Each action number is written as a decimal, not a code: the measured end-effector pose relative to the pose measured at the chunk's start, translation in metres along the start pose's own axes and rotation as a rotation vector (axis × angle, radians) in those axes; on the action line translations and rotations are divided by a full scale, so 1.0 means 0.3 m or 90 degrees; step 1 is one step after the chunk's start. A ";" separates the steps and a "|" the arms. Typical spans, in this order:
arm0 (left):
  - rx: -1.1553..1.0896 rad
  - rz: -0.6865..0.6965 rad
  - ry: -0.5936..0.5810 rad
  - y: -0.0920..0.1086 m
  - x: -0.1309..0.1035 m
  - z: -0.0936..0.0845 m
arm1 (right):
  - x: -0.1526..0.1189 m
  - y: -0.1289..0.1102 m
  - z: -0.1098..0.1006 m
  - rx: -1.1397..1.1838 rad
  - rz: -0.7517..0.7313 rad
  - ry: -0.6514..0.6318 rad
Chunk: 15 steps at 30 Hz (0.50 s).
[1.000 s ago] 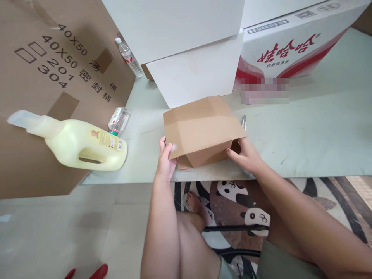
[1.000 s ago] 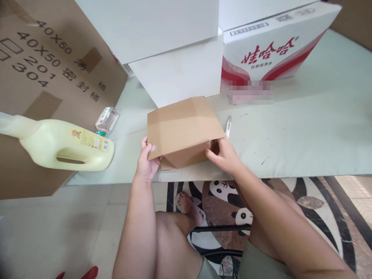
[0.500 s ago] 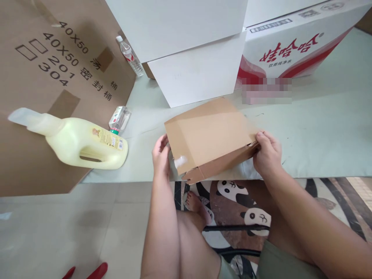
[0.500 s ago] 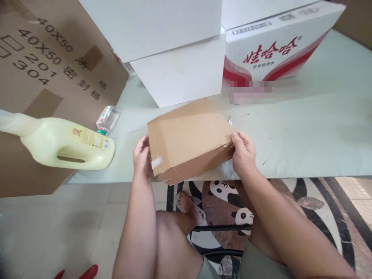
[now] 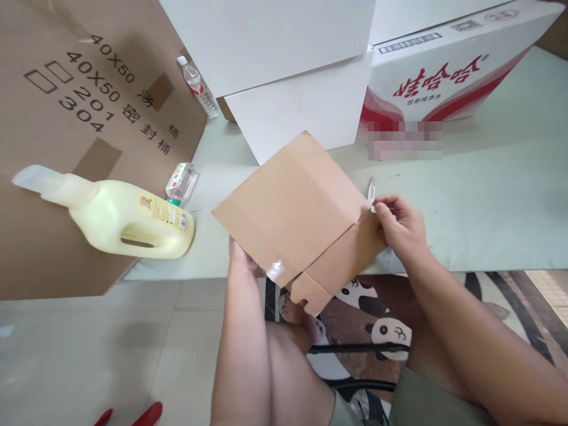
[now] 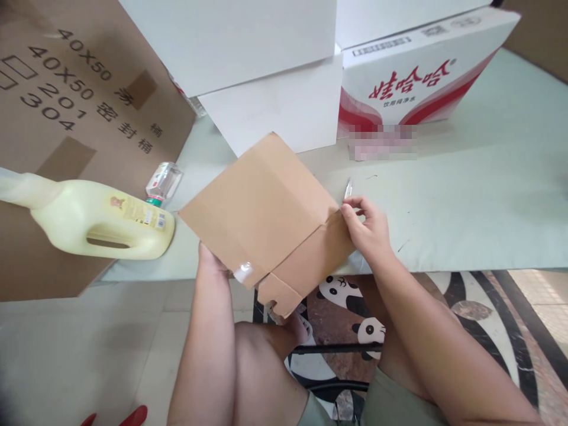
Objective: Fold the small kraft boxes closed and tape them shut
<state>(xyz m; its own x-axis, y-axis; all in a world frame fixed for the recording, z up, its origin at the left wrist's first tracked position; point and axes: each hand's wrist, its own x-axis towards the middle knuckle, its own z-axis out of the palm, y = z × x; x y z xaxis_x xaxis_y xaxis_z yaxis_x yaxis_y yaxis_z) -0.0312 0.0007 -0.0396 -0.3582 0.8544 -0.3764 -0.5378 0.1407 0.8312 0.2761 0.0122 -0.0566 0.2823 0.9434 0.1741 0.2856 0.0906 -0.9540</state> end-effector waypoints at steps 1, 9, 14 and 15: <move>-0.016 0.000 0.001 0.006 -0.005 0.008 | 0.004 0.000 0.000 -0.012 -0.010 0.011; -0.096 0.000 -0.034 0.017 -0.019 0.029 | -0.023 0.008 0.029 0.317 0.220 -0.191; -0.188 0.103 -0.004 0.016 -0.024 0.051 | -0.086 -0.037 0.057 0.369 0.318 -0.257; -0.192 0.099 0.005 0.018 -0.022 0.056 | -0.091 -0.047 0.049 0.368 0.313 -0.240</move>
<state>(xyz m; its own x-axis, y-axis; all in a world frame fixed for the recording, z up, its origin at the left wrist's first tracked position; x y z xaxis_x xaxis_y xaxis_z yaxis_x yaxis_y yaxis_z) -0.0190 0.0041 -0.0258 -0.4588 0.8501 -0.2587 -0.6772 -0.1461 0.7212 0.2509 -0.0103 -0.0516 -0.1014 0.9522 -0.2882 -0.3317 -0.3055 -0.8925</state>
